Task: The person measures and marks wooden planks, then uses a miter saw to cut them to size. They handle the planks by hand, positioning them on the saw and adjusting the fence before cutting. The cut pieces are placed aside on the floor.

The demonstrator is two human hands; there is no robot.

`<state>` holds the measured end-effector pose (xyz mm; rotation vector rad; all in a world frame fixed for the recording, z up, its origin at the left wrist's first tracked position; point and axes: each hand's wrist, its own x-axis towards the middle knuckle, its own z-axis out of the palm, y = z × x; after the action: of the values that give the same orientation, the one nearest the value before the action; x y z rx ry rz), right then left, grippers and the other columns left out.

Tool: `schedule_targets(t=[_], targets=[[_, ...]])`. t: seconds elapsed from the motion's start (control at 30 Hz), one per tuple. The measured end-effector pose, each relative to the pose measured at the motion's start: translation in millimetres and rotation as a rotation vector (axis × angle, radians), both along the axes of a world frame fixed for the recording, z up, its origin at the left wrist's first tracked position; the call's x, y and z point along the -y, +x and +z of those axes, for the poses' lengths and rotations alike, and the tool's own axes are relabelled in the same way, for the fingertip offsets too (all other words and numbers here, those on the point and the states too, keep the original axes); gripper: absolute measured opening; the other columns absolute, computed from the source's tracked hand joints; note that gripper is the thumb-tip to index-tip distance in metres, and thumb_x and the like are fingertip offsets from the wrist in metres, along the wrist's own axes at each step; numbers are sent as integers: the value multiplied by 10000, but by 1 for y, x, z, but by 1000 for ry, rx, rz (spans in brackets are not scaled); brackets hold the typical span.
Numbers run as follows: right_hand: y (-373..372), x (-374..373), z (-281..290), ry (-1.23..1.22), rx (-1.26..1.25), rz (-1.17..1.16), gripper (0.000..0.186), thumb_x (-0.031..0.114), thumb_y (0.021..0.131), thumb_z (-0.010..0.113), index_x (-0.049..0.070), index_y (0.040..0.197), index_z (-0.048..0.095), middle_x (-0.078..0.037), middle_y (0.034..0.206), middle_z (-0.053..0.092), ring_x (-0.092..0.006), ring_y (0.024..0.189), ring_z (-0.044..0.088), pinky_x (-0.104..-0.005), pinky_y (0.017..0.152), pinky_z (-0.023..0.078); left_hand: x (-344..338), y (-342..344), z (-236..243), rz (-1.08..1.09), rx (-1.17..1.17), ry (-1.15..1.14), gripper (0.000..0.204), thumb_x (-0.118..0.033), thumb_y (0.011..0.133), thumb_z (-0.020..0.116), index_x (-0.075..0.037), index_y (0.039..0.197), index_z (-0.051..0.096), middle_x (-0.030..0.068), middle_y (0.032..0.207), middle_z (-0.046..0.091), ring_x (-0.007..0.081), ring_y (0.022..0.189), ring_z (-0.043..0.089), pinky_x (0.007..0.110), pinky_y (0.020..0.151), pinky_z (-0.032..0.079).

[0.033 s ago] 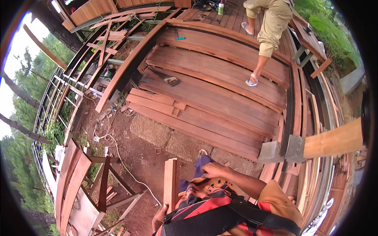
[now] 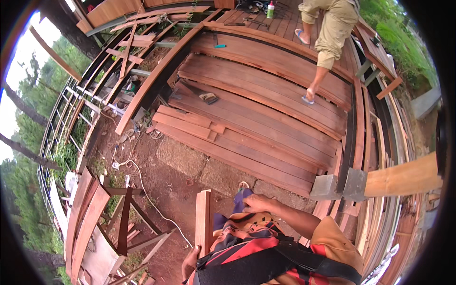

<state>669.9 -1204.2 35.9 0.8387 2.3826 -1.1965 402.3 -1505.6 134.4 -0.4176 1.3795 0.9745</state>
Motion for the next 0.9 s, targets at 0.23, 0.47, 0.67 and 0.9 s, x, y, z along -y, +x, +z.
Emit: schedule_targets(t=[0.23, 0.47, 0.67, 0.9], targets=[[1, -169, 23, 187, -72, -351, 399, 384, 876, 756, 23, 1021, 668, -201, 1038, 729, -381, 1024, 703, -482, 866, 564, -32, -69, -120, 17, 215, 174, 722, -553, 924, 713, -12, 1387, 596, 156, 1253, 714, 250, 1061, 707, 408, 966, 557], [-9, -184, -12, 148, 152, -451, 371, 372, 883, 749, 49, 1051, 683, -207, 1078, 724, -382, 1043, 690, -488, 859, 549, -166, -152, -131, -37, 318, 358, 783, -582, 883, 742, -11, 1396, 589, 162, 1260, 711, 260, 1078, 703, 407, 982, 551], [-35, -165, -41, 115, 119, -343, 361, 367, 913, 673, 60, 1104, 687, -177, 1143, 712, -386, 1103, 671, -462, 930, 539, -276, -187, -132, -169, 454, 402, 837, -607, 847, 767, -10, 1404, 583, 167, 1266, 707, 268, 1092, 700, 406, 997, 547], [-119, -262, 75, 114, -233, -561, 336, 290, 898, 715, 65, 1143, 670, -141, 1165, 687, -336, 1142, 644, -420, 981, 529, -411, -210, -99, -462, 474, 283, 1039, -668, 714, 848, 1, 1448, 541, 182, 1315, 680, 300, 1171, 677, 413, 1050, 526]])
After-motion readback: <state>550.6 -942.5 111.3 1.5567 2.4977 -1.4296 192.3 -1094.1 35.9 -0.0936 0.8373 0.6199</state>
